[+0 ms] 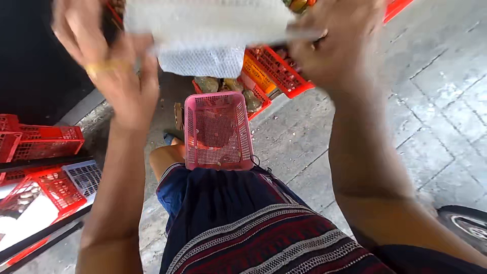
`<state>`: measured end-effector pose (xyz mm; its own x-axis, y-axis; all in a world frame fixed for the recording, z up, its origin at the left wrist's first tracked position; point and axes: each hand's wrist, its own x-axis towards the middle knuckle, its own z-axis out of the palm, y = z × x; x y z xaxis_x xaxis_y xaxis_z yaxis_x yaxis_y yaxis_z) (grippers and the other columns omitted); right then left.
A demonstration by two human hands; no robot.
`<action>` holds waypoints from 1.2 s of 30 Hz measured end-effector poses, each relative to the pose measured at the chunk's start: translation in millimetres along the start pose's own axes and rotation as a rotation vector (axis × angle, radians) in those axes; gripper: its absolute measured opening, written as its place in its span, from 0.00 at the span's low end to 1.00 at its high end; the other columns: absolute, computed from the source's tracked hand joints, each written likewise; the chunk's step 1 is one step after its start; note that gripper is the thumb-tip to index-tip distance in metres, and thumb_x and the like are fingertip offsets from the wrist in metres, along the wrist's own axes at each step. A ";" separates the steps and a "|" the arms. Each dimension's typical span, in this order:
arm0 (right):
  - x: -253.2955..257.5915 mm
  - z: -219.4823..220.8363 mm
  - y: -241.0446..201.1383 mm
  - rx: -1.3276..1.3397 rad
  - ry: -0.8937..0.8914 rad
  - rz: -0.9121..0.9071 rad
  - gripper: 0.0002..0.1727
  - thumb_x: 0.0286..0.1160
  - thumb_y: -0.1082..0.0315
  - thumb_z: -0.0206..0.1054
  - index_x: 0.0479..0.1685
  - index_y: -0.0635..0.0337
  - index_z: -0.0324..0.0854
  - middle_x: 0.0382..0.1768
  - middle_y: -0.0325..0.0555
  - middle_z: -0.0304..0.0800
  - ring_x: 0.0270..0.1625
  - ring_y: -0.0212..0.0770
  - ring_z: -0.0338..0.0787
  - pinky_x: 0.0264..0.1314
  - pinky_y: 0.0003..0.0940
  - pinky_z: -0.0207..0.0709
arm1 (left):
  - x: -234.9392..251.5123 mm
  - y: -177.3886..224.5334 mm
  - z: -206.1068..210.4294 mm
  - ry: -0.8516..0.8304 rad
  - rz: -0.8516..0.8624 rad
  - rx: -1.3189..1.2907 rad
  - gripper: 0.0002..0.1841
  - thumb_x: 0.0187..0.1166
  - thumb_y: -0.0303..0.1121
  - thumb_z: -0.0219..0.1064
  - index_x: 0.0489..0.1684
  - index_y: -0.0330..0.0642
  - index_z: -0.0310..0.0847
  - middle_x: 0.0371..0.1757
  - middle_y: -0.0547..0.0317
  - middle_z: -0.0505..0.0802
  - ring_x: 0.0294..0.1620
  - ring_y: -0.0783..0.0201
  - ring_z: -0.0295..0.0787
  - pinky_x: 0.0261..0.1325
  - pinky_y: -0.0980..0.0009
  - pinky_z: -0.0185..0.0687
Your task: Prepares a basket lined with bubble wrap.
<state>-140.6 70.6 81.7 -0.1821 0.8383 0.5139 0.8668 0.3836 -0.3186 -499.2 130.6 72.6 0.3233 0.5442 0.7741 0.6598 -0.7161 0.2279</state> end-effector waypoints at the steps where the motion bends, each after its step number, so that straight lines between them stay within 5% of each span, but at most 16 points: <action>1: -22.5 9.0 -7.9 0.000 -0.084 -0.027 0.11 0.74 0.62 0.68 0.42 0.60 0.89 0.71 0.69 0.81 0.80 0.75 0.70 0.80 0.80 0.54 | -27.8 5.2 0.5 -0.048 0.016 0.006 0.08 0.81 0.37 0.67 0.45 0.45 0.90 0.72 0.34 0.83 0.82 0.32 0.66 0.84 0.35 0.55; 3: -79.2 54.5 -11.6 0.029 -0.268 -0.015 0.06 0.67 0.72 0.72 0.40 0.59 0.92 0.75 0.62 0.81 0.86 0.72 0.65 0.85 0.83 0.43 | -100.3 9.2 18.1 -0.243 -0.074 -0.008 0.07 0.79 0.34 0.67 0.43 0.46 0.92 0.75 0.44 0.85 0.85 0.33 0.64 0.84 0.34 0.51; 5: -141.2 117.6 2.4 0.059 -0.442 0.020 0.06 0.65 0.73 0.74 0.40 0.59 0.93 0.71 0.56 0.86 0.86 0.66 0.69 0.86 0.83 0.43 | -169.3 10.4 37.2 -0.582 -0.220 0.010 0.09 0.80 0.33 0.66 0.44 0.44 0.95 0.74 0.54 0.87 0.86 0.39 0.66 0.85 0.31 0.47; 8: -202.7 180.7 10.5 0.069 -0.795 0.090 0.10 0.75 0.74 0.68 0.50 0.62 0.92 0.70 0.56 0.88 0.88 0.62 0.68 0.90 0.78 0.39 | -245.3 11.8 65.1 -1.016 -0.325 0.043 0.10 0.82 0.30 0.66 0.50 0.44 0.95 0.74 0.56 0.88 0.89 0.42 0.63 0.86 0.28 0.41; 10: -223.2 201.8 8.3 0.056 -1.067 0.122 0.15 0.81 0.75 0.61 0.60 0.63 0.89 0.74 0.57 0.84 0.91 0.61 0.63 0.93 0.72 0.35 | -276.4 20.6 75.5 -1.267 -0.350 0.051 0.14 0.82 0.27 0.61 0.56 0.43 0.91 0.79 0.56 0.84 0.92 0.42 0.57 0.87 0.26 0.36; 13: -236.1 210.1 1.1 0.088 -1.319 0.141 0.18 0.77 0.82 0.58 0.61 0.68 0.86 0.73 0.63 0.84 0.91 0.67 0.59 0.92 0.74 0.35 | -280.7 44.5 76.9 -1.526 -0.345 0.067 0.15 0.79 0.26 0.61 0.58 0.39 0.89 0.81 0.53 0.81 0.93 0.41 0.52 0.86 0.24 0.27; 17: -236.7 208.6 -9.9 0.065 -1.506 0.077 0.18 0.71 0.83 0.63 0.59 0.69 0.87 0.70 0.67 0.84 0.87 0.73 0.63 0.86 0.76 0.51 | -267.9 67.6 75.2 -1.777 -0.355 0.066 0.19 0.89 0.34 0.53 0.69 0.37 0.83 0.89 0.50 0.72 0.95 0.36 0.41 0.84 0.21 0.18; 21: -237.4 216.9 -8.6 0.058 -1.613 -0.009 0.17 0.71 0.81 0.66 0.58 0.71 0.87 0.69 0.69 0.85 0.84 0.74 0.67 0.91 0.75 0.40 | -256.7 91.6 105.8 -1.660 -0.374 -0.184 0.21 0.89 0.38 0.55 0.70 0.35 0.82 0.87 0.39 0.71 0.92 0.33 0.52 0.87 0.26 0.34; 23: -236.5 219.1 -8.3 0.079 -1.682 -0.011 0.15 0.73 0.75 0.69 0.57 0.72 0.88 0.66 0.71 0.85 0.80 0.75 0.73 0.89 0.77 0.42 | -261.2 105.5 127.0 -1.704 -0.433 -0.271 0.28 0.92 0.51 0.47 0.81 0.47 0.75 0.90 0.43 0.68 0.90 0.33 0.56 0.85 0.27 0.47; 25: -226.8 219.1 -9.8 0.088 -1.760 0.028 0.19 0.75 0.68 0.71 0.60 0.72 0.86 0.67 0.73 0.84 0.77 0.75 0.75 0.85 0.79 0.48 | -269.1 114.5 140.3 -1.844 -0.543 -0.270 0.32 0.89 0.64 0.38 0.90 0.70 0.63 0.96 0.50 0.54 0.92 0.23 0.41 0.77 0.15 0.42; 27: -202.8 219.0 -12.4 0.160 -1.706 0.113 0.21 0.79 0.69 0.67 0.68 0.69 0.84 0.71 0.73 0.80 0.78 0.74 0.75 0.81 0.81 0.54 | -280.8 114.4 149.8 -1.938 -0.602 -0.270 0.32 0.86 0.70 0.37 0.91 0.82 0.57 0.98 0.56 0.43 0.92 0.19 0.24 0.70 0.07 0.27; 30: -163.8 245.1 -23.1 0.224 -1.412 0.206 0.22 0.85 0.70 0.59 0.76 0.62 0.79 0.82 0.63 0.73 0.84 0.64 0.71 0.86 0.71 0.56 | -296.3 111.2 153.1 -1.947 -0.616 -0.338 0.32 0.86 0.70 0.36 0.90 0.83 0.56 0.98 0.58 0.40 0.92 0.21 0.23 0.71 0.08 0.31; 32: -147.9 286.0 -32.7 0.246 -1.177 0.245 0.26 0.77 0.75 0.64 0.77 0.61 0.79 0.83 0.60 0.72 0.83 0.62 0.74 0.83 0.65 0.66 | -304.0 108.4 154.0 -1.935 -0.617 -0.378 0.31 0.87 0.69 0.38 0.90 0.83 0.59 0.98 0.59 0.42 0.93 0.22 0.28 0.72 0.09 0.38; 34: -137.7 332.3 -41.2 0.245 -1.081 0.330 0.33 0.78 0.77 0.63 0.86 0.53 0.70 0.89 0.57 0.62 0.89 0.63 0.65 0.83 0.68 0.64 | -307.6 106.4 152.4 -1.958 -0.649 -0.404 0.29 0.90 0.63 0.41 0.90 0.78 0.60 0.98 0.61 0.43 0.93 0.24 0.29 0.72 0.10 0.38; 36: -133.3 373.1 -41.6 0.201 -1.088 0.458 0.34 0.88 0.67 0.57 0.94 0.40 0.58 0.96 0.55 0.45 0.96 0.66 0.45 0.84 0.80 0.52 | -312.7 105.8 145.0 -1.916 -0.695 -0.447 0.27 0.93 0.51 0.47 0.90 0.65 0.64 0.98 0.61 0.49 0.93 0.25 0.38 0.73 0.13 0.44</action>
<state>-325.6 87.4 -270.8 -0.2570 0.7635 -0.5925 0.8831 -0.0635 -0.4649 -432.2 -52.0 -231.0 0.4791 0.1618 -0.8627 0.8775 -0.1128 0.4662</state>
